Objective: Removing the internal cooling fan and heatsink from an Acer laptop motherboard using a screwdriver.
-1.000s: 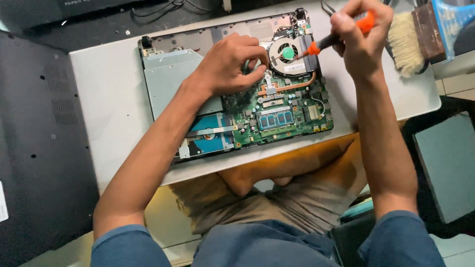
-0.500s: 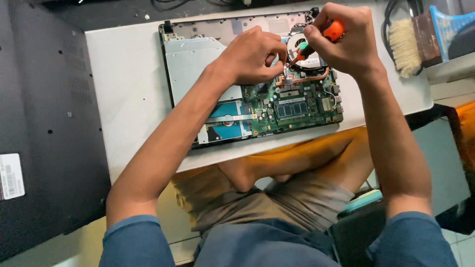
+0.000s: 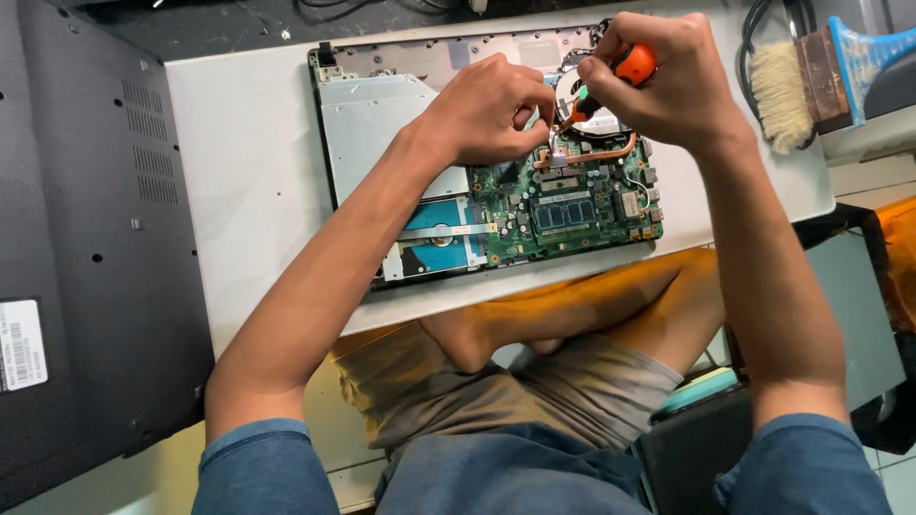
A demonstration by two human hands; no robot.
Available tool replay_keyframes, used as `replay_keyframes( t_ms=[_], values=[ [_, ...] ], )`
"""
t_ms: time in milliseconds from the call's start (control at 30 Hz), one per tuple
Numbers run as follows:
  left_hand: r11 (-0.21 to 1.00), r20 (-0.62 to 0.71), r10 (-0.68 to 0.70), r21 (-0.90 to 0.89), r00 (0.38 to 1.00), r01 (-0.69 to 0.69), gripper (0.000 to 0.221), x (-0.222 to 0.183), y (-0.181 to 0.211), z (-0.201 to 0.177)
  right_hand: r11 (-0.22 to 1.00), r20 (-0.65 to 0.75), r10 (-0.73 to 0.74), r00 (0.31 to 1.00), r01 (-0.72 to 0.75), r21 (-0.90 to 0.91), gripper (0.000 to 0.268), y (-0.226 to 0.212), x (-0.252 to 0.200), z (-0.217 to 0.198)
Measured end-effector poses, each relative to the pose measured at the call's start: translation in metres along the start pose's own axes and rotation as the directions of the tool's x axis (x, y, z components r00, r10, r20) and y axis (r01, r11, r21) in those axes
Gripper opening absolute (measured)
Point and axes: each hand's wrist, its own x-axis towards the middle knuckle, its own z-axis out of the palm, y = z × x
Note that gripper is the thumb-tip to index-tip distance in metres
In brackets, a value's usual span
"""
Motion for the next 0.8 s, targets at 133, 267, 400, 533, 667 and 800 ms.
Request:
replay_keyframes(
  t_ms=[133, 267, 400, 533, 667, 800],
  values=[
    [1.000, -0.002, 0.013, -0.003, 1.000, -0.013, 0.015, 0.000, 0.000, 0.000, 0.997, 0.046, -0.060, 0.997, 0.062, -0.048, 0.024, -0.006, 0.003, -0.010],
    [1.000, 0.007, 0.008, -0.015, 1.000, -0.008, 0.018, -0.001, -0.001, 0.000, 0.996, 0.049, -0.008, 0.999, 0.012, -0.093, 0.021, -0.003, 0.002, -0.004],
    [1.000, -0.011, 0.029, -0.010, 1.000, -0.029, 0.016, -0.001, 0.001, -0.003, 0.996, 0.066, -0.051, 0.997, 0.055, -0.066, 0.022, -0.004, 0.007, -0.006],
    [0.999, -0.017, 0.023, -0.023, 1.000, -0.023, 0.017, -0.002, 0.006, -0.007, 0.981, 0.140, -0.098, 0.985, 0.119, -0.152, 0.022, -0.009, 0.012, -0.011],
    [0.999, -0.025, 0.032, -0.011, 0.999, -0.032, 0.017, -0.001, 0.003, -0.004, 0.964, 0.154, -0.138, 0.978, 0.168, -0.207, 0.022, -0.011, 0.013, -0.010],
    [1.000, -0.013, 0.018, -0.015, 1.000, -0.018, 0.016, -0.002, 0.003, -0.004, 0.975, 0.137, -0.100, 0.986, 0.125, -0.186, 0.021, -0.011, 0.014, -0.008]
  ],
)
